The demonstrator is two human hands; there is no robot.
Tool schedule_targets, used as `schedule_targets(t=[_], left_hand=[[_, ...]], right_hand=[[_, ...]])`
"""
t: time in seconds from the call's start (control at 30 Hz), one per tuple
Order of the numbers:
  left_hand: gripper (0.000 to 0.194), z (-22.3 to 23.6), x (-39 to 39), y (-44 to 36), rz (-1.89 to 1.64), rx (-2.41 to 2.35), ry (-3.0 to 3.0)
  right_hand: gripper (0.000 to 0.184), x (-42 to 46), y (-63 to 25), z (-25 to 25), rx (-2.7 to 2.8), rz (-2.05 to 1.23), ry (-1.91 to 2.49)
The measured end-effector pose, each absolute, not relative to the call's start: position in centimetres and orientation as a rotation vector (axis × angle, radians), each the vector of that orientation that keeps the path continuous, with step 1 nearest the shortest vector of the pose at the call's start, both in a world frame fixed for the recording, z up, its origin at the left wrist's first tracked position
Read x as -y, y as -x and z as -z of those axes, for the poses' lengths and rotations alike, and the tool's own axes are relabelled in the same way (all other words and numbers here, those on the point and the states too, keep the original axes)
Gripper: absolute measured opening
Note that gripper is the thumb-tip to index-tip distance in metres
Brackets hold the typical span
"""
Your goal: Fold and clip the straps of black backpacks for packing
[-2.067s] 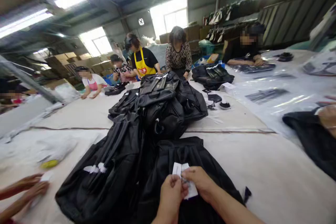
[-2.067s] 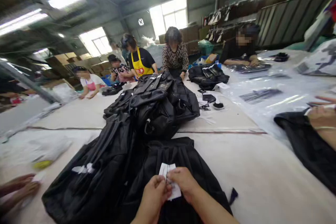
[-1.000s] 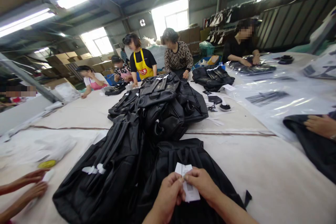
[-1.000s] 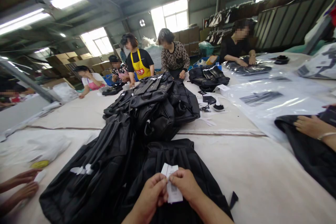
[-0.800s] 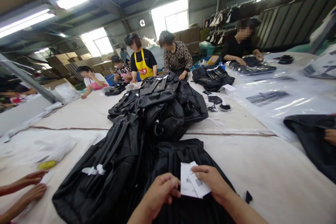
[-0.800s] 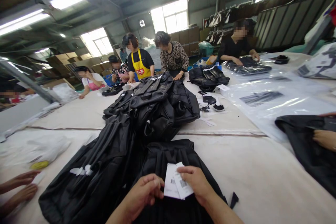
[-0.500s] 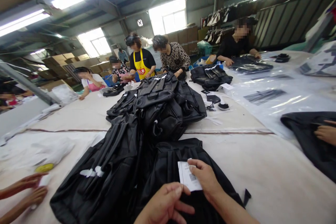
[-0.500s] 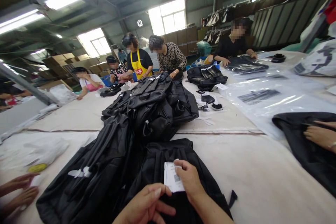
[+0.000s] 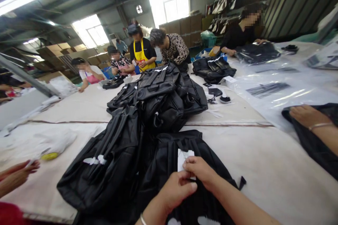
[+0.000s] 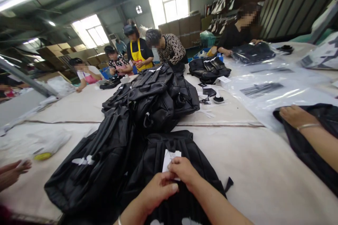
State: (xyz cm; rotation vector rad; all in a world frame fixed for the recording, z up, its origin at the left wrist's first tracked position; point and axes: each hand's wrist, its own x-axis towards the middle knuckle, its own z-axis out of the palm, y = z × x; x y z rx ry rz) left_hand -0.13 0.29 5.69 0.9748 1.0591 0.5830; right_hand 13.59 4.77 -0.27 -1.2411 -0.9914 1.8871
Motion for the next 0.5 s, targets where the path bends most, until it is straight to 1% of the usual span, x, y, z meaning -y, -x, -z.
schedule_targets(t=[0.07,0.13,0.23,0.3,0.37,0.43,0.5], left_hand=[[0.04,-5.0,-0.6,0.6,-0.613,-1.114,-0.94],[0.042,-4.5,-1.2,1.4,-0.686,-1.133,-0.801],[0.044,-4.9,-2.4,2.6,-0.802,-1.054,-0.47],[0.042,-5.7,-2.8,3.0,-0.848,-0.981,-0.284],[0.038,-6.6,-2.5,3.0,-0.82,-0.985,-0.23],[0.033,-7.1,-1.2,2.8,-0.756,-1.06,-0.321],[0.033,-7.0,1.2,3.1,-0.675,-1.147,-0.45]], right_hand=[[0.026,-4.3,-14.3,-0.2,0.82,-1.994,1.101],[0.023,-3.4,-15.0,-0.4,0.787,-2.012,1.039],[0.022,-2.2,-16.1,0.2,1.085,-1.897,1.186],[0.027,-2.1,-16.6,1.0,1.317,-1.773,1.281],[0.029,-2.9,-17.0,1.6,1.38,-1.671,1.365],[0.03,-4.4,-17.5,1.7,1.198,-1.612,1.422],[0.034,-6.2,-18.2,1.5,0.916,-1.577,1.402]])
